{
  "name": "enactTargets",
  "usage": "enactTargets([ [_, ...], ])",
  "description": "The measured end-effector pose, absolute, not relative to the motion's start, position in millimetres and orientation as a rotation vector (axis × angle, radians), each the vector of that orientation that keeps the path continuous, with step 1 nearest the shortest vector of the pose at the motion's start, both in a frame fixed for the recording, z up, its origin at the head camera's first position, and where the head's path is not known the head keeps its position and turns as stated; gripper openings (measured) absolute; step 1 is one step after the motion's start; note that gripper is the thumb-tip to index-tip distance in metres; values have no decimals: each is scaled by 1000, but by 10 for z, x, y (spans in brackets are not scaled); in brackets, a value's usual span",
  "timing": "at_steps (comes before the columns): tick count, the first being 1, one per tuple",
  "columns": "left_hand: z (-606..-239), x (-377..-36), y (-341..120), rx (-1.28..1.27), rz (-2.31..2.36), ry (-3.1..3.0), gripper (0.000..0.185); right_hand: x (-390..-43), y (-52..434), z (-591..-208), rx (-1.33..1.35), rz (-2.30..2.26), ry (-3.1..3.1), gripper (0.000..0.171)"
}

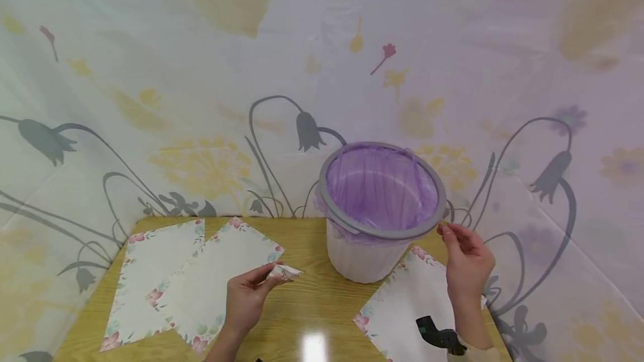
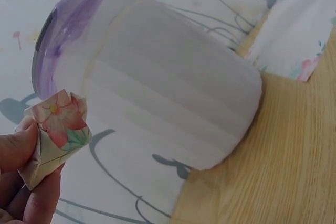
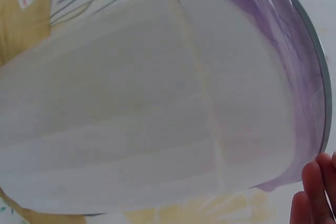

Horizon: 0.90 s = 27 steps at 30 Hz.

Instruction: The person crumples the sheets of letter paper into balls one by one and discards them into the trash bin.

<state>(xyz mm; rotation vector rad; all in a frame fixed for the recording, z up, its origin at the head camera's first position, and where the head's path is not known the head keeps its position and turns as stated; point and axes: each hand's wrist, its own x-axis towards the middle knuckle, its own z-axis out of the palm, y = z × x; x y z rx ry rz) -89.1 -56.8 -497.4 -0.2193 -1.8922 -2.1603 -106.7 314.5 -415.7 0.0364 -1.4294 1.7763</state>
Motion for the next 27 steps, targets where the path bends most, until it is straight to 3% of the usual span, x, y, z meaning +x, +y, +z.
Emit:
enactTargets([
  [7,-4981,-897,-585,-199,-2156,-1886,28,-1158,3278,-3979,-100,1579,-1707,16],
  [17,-4985,-939,-658,-205,-2072,-1951,27,-1296,3342,-3884,24,1354,-2052,32],
  [27,-4926,-1010,-718,-220,-2016,-1957,25,-1376,3347,-3901,-4,1337,-2156,36],
])
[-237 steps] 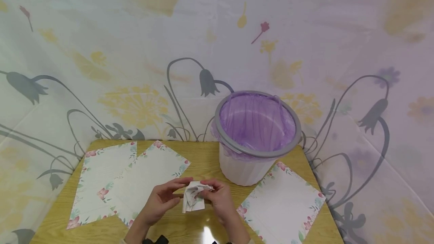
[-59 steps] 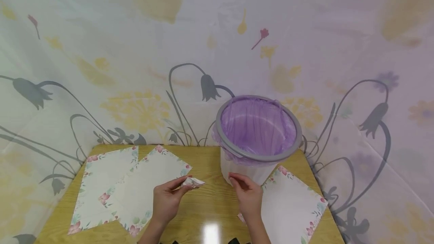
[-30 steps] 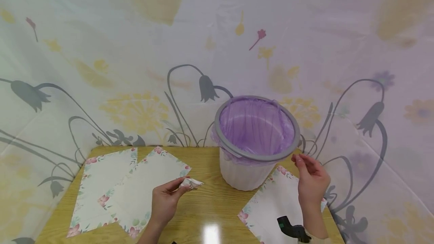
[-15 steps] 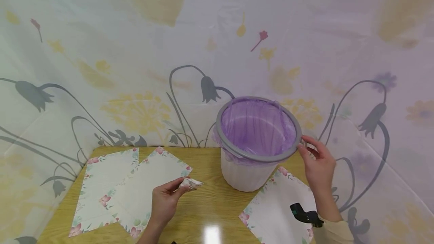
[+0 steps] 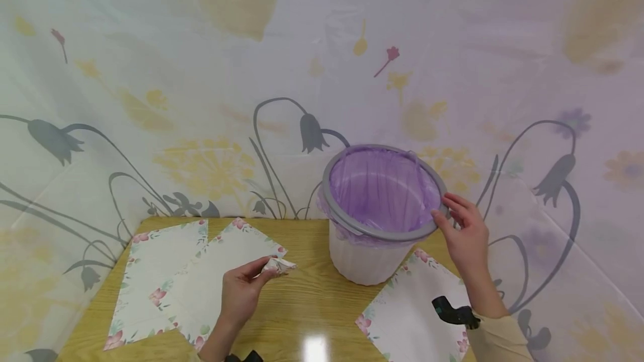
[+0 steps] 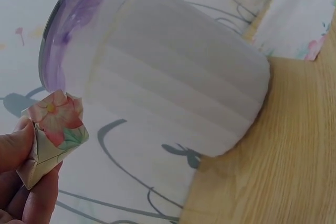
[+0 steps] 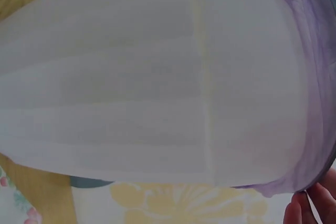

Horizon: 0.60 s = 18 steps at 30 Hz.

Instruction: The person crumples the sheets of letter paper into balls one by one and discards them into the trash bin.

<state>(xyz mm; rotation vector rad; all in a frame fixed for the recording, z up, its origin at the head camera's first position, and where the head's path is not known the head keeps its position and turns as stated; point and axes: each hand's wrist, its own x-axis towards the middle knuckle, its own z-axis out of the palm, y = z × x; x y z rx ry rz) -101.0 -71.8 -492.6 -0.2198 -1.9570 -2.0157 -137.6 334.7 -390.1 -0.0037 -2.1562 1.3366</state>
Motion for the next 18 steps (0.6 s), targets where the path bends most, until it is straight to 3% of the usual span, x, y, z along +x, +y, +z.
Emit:
enactTargets([
  [8,-4738,-1191,-721,-269,-1973,-1969,26,-1378,3308,-3945,9,1361,-2076,33],
  [14,-4311,-1308,-687,-335,-1931,-1969,25,-1377,3295,-3969,28,1392,-2033,31],
  [18,-4212,-1494,-664,-415,-1944,-1937,27,-1381,3286,-3973,32,1404,-2014,30],
])
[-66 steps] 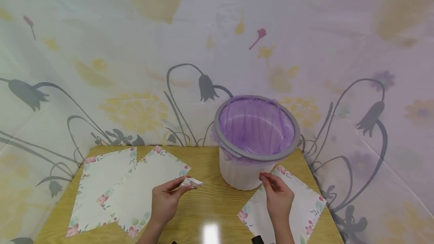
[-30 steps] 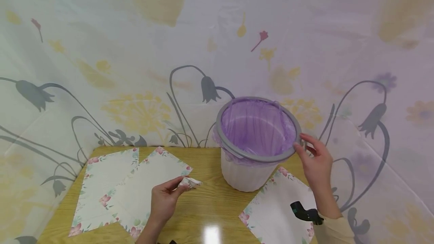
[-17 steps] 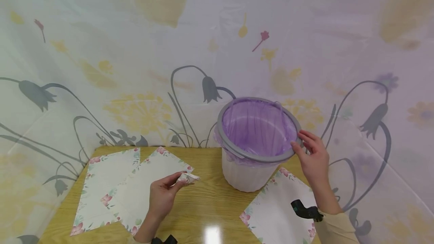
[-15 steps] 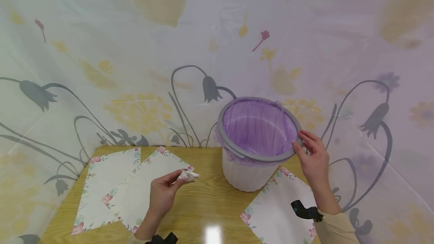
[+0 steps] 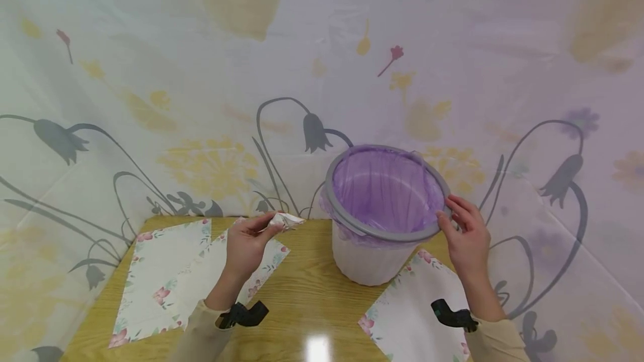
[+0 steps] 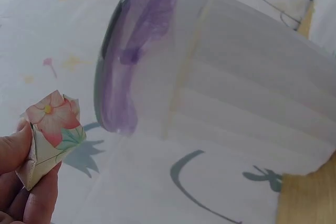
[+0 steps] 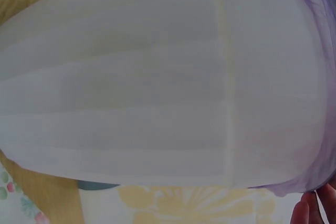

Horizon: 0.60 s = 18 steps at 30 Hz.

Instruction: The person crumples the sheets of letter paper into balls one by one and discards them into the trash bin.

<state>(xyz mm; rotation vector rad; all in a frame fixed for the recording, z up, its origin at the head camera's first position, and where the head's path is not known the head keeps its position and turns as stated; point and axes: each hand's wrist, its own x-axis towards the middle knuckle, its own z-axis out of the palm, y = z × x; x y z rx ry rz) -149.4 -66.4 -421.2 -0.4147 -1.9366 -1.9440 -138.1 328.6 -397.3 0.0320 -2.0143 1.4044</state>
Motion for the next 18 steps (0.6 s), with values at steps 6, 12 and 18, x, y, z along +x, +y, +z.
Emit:
enactTargets([
  [6,-3982,-1728,-549,-536,-1933,-1892,26,-1386,3288,-3997,30,1417,-1991,31],
  [12,-3747,-1916,-422,-621,-1915,-1910,25,-1391,3287,-4007,18,1441,-1969,31],
  [18,-3553,-2105,-266,-650,-1924,-1974,26,-1401,3271,-4009,12,1465,-1947,30],
])
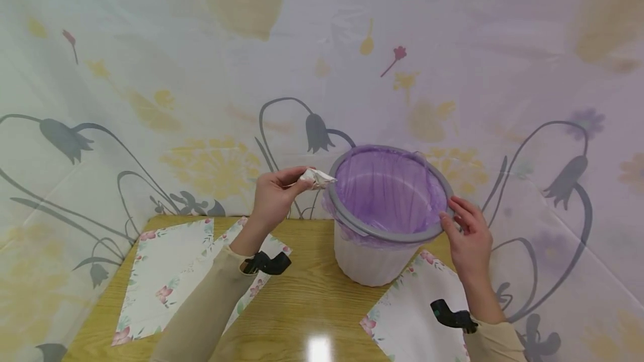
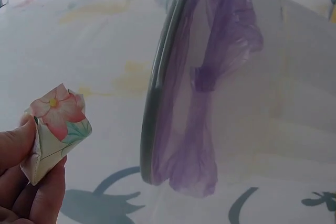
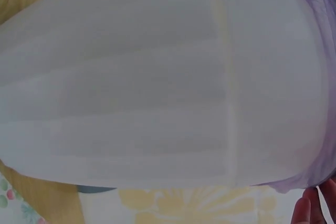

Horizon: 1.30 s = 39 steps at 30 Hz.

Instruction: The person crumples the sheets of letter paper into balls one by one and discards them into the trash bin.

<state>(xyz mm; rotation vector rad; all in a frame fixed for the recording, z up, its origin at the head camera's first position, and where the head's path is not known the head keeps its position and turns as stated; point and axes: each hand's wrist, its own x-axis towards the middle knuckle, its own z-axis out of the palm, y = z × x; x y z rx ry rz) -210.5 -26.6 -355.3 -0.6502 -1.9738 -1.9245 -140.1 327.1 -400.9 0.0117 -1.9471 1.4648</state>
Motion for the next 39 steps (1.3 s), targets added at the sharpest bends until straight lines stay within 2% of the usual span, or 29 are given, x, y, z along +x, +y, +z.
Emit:
enactTargets([
  [9,-3237,-2396,100,-734,-1928,-2062,29,-1406,3259,-4026,51,1509,-1883,29],
  [24,-2948,-2884,719,-889,-1884,-2321,25,-1401,3265,-4047,73,1478,-1893,30],
  [39,-3013,-3021,1018,-1194,-1797,-2545,25,-1400,3289,-4044,7,1432,-1941,29],
])
